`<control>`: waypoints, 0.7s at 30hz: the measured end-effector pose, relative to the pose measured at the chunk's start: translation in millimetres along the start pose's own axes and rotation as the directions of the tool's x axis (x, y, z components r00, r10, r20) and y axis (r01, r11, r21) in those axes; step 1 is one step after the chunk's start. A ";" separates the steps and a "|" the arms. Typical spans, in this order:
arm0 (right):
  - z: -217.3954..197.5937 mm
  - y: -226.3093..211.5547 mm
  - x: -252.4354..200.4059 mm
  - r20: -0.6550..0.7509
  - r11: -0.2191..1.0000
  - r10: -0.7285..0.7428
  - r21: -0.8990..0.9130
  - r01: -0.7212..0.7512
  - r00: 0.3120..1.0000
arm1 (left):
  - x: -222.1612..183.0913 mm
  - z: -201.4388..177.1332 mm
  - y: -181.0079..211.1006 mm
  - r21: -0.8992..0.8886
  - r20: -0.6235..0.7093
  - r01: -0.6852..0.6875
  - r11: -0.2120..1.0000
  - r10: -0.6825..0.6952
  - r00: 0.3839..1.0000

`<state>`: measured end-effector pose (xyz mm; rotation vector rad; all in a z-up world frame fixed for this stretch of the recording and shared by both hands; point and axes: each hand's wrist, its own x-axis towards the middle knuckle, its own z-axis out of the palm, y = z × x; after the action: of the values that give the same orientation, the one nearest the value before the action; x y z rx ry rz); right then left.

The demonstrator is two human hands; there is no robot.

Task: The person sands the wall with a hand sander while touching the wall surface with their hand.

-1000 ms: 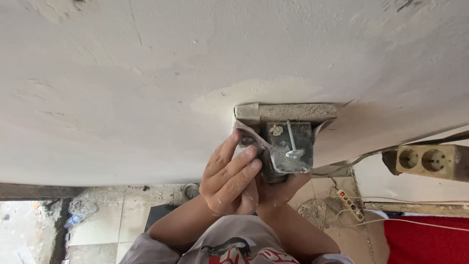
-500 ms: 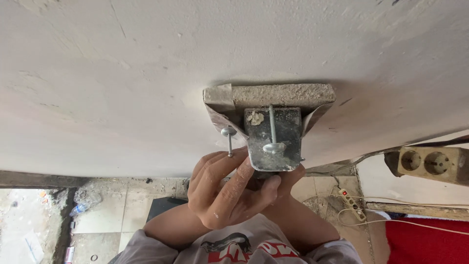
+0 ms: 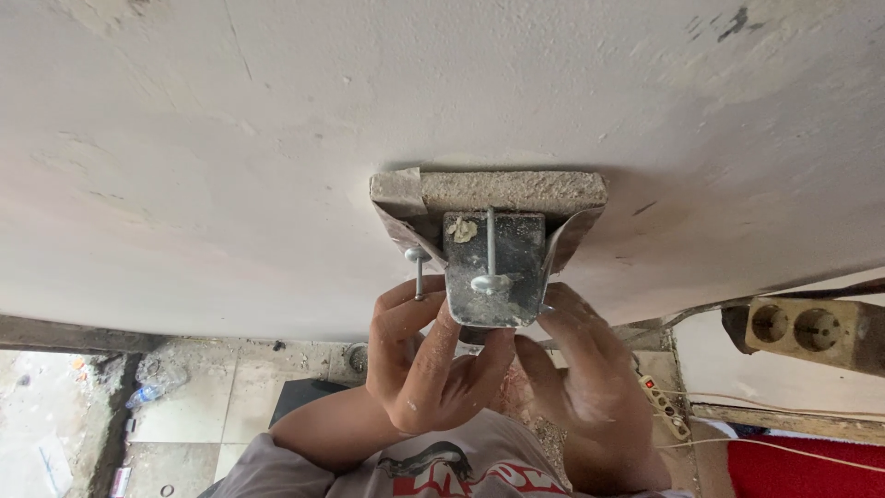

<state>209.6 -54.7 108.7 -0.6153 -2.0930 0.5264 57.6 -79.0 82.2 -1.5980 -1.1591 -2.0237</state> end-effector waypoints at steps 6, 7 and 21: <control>-10.6 25.6 1.8 -0.329 0.970 -0.189 -0.207 0.125 0.925 | -2.3 4.9 -4.9 0.090 0.002 -0.112 0.990 0.112 0.994; -10.1 29.1 4.0 -0.344 0.953 -0.229 -0.270 0.137 0.911 | -3.7 6.5 -6.6 0.098 -0.003 -0.119 0.988 0.120 0.993; -13.0 115.0 20.7 -0.431 0.596 -0.586 -0.803 0.004 0.686 | -29.1 31.8 -22.9 0.355 -0.097 -0.190 0.915 0.238 0.966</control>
<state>236.7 50.2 63.1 -0.7100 -1.5552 -0.7876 72.8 -47.7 48.0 -1.3258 -1.1534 -1.6558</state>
